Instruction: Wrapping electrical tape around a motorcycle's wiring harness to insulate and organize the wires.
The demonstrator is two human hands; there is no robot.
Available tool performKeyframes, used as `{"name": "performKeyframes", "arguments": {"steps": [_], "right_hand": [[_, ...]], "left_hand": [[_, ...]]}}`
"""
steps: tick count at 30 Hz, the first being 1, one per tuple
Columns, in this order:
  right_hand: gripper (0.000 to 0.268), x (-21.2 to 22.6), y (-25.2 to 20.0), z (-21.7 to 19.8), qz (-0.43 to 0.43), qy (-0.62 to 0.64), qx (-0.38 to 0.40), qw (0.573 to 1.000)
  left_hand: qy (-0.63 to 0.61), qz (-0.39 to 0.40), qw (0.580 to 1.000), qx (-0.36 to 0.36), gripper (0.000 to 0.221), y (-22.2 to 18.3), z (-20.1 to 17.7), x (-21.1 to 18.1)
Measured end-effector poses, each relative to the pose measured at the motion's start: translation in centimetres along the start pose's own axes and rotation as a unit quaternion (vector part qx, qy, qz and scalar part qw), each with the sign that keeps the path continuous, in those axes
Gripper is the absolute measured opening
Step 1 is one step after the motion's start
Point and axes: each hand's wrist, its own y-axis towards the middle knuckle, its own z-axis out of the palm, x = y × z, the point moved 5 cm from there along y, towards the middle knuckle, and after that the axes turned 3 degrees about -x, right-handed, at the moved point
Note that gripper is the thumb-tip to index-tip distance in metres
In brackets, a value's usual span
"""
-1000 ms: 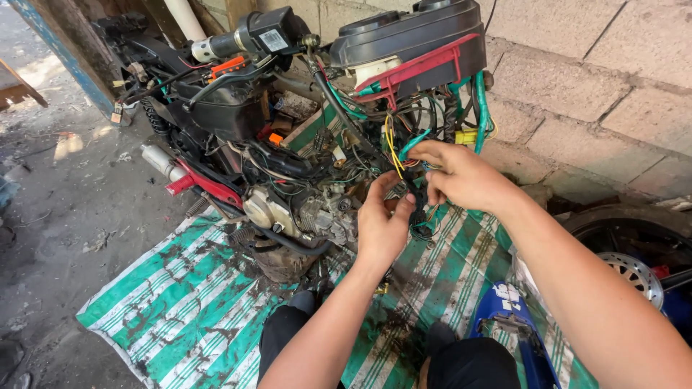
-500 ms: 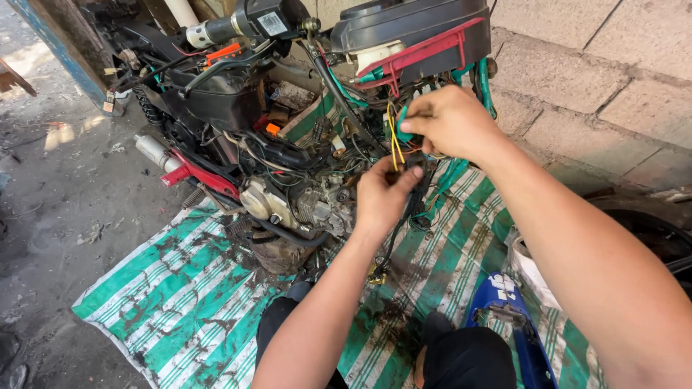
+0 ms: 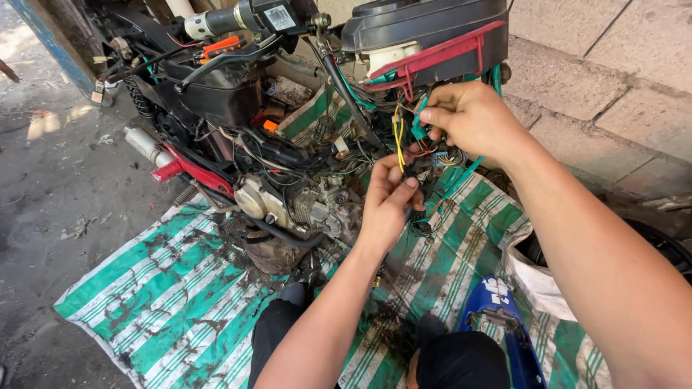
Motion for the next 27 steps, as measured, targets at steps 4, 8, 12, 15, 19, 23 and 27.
{"name": "performKeyframes", "arguments": {"steps": [4, 8, 12, 15, 19, 23, 27], "right_hand": [[0.014, -0.4, 0.0, -0.5, -0.005, -0.024, 0.007, 1.0], [0.018, -0.3, 0.0, -0.7, -0.018, -0.003, 0.018, 1.0], [0.019, 2.0, -1.0, -0.6, -0.006, -0.013, 0.063, 0.998], [0.026, 3.7, -2.8, -1.2, 0.011, -0.059, 0.084, 0.995], [0.048, 3.4, -9.3, -3.3, 0.042, -0.16, -0.012, 0.986], [0.05, -4.8, -21.6, -1.4, 0.154, -0.166, -0.039, 0.973], [0.057, -21.8, -38.8, 7.3, 0.297, -0.126, -0.021, 0.946]], "left_hand": [[-0.031, 0.028, 0.999, 0.027, 0.044, 0.2, 0.2, -0.5], [0.045, 0.042, 0.995, 0.081, 0.067, 0.5, 1.6, -2.4], [0.314, 0.034, 0.947, 0.049, 0.067, -1.0, 3.9, -7.7], [0.342, 0.028, 0.939, -0.004, 0.062, -0.9, 2.6, -6.9], [0.397, 0.023, 0.913, -0.089, 0.064, -1.0, 1.5, -5.8], [0.434, -0.027, 0.898, -0.064, 0.056, -1.6, 0.6, -4.2], [0.409, 0.011, 0.911, -0.058, 0.046, -4.6, -0.5, -4.8]]}}
